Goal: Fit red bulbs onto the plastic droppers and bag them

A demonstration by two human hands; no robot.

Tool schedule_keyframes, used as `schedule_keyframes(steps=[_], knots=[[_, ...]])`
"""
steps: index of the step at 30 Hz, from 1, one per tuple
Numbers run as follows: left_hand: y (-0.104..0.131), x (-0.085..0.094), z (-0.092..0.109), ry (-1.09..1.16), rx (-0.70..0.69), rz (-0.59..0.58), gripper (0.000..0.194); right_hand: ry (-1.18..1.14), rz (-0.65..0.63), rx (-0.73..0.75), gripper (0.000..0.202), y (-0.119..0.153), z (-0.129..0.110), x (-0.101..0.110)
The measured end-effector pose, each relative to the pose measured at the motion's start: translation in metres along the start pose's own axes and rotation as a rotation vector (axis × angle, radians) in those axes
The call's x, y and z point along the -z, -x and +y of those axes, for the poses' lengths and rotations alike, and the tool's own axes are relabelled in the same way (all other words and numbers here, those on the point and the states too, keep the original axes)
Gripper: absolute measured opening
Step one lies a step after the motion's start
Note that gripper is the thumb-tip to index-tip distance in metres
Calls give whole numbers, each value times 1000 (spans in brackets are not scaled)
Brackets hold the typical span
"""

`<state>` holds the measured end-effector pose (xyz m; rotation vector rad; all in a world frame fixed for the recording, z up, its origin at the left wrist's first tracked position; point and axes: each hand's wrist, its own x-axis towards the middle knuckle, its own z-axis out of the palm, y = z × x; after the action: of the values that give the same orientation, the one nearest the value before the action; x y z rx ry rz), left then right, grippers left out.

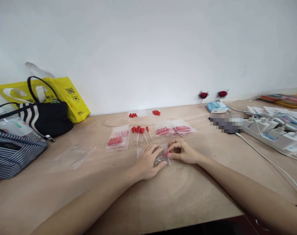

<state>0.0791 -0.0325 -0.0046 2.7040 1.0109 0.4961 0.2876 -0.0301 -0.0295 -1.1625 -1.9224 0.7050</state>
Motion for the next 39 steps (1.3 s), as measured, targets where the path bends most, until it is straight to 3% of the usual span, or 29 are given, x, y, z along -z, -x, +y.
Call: schedule_keyframes(steps=[4,8,11,16,25,32,35,39], knots=[[3,11,0,-21,55,32,45,-93,-13,2,18,-3,1,3],[20,38,-14,86,10,-224,44,-81,-27,-24,18,-2,1,8],[38,49,-29,90,11,-278,46,-68,-42,-27,19,-2,1,9],[49,43,-36,100,-16,-259,46,-90,-41,1,21,-3,3,6],[27,29,-32,140,-76,-236,45,105,-82,-56,18,-1,3,-1],[30,29,-33,140,-65,-200,43,-75,-172,-6,23,-5,6,15],[33,30,-35,152,-67,-119,34,-108,-63,-95,21,-12,8,24],[35,33,-37,190,-66,-95,32,66,109,-164,15,-41,-3,18]])
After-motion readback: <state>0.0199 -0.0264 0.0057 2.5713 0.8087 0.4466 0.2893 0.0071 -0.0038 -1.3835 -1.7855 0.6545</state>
